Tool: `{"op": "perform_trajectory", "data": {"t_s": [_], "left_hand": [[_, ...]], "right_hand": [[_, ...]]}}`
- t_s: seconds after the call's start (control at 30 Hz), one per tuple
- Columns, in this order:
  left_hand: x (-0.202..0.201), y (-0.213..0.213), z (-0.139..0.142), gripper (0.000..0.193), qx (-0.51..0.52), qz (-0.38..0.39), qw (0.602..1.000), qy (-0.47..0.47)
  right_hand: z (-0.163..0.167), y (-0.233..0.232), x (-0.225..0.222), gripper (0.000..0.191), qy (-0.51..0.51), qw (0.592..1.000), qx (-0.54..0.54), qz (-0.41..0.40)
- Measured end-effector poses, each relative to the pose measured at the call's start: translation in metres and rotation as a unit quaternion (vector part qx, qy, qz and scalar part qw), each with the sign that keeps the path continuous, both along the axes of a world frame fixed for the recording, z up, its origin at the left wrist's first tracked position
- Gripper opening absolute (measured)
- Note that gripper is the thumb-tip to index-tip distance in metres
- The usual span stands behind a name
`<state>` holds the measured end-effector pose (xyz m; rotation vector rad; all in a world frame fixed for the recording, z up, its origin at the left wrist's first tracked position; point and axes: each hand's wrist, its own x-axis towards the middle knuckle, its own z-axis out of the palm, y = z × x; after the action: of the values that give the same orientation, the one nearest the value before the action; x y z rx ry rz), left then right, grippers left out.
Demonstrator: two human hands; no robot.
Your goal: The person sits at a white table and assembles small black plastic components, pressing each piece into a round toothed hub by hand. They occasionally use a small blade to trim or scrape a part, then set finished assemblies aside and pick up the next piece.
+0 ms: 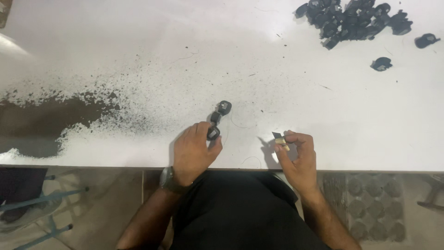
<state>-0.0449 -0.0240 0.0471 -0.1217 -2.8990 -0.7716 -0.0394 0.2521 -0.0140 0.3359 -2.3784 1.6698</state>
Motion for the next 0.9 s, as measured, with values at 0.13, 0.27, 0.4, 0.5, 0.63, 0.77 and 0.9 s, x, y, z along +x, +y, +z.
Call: {"op": "perform_trajectory", "data": {"t_s": [0.13,0.27,0.4,0.5,0.63,0.77,0.9], "left_hand": [[0.026,-0.004,-0.019,0.031,0.058,-0.071,0.994,0.056],[0.038,-0.01,-0.031,0.028,0.051,-0.146,0.976,0.154],[0.043,-0.015,-0.023,0.028,0.069,-0.125,0.983,0.118],[0.046,-0.012,-0.017,0.034,0.095,-0.11,0.982,0.121],[0.047,-0.002,-0.024,0.032,0.059,-0.082,0.985,0.143],[0.048,0.001,-0.038,0.027,0.096,-0.099,0.982,0.125],[0.048,0.0,-0.043,0.024,0.114,-0.149,0.973,0.136]], "right_hand": [[-0.001,0.008,0.004,0.018,0.081,0.99,0.108,0.036],[0.004,-0.001,0.004,0.018,0.107,0.973,0.173,0.111],[0.023,-0.022,0.008,0.022,0.103,0.943,0.268,0.17],[0.033,-0.038,0.007,0.028,0.097,0.937,0.282,0.182],[0.039,-0.05,0.004,0.034,0.087,0.931,0.306,0.179],[0.038,-0.051,0.006,0.044,0.081,0.93,0.314,0.174],[0.032,-0.053,0.008,0.05,0.085,0.925,0.321,0.183]]}}
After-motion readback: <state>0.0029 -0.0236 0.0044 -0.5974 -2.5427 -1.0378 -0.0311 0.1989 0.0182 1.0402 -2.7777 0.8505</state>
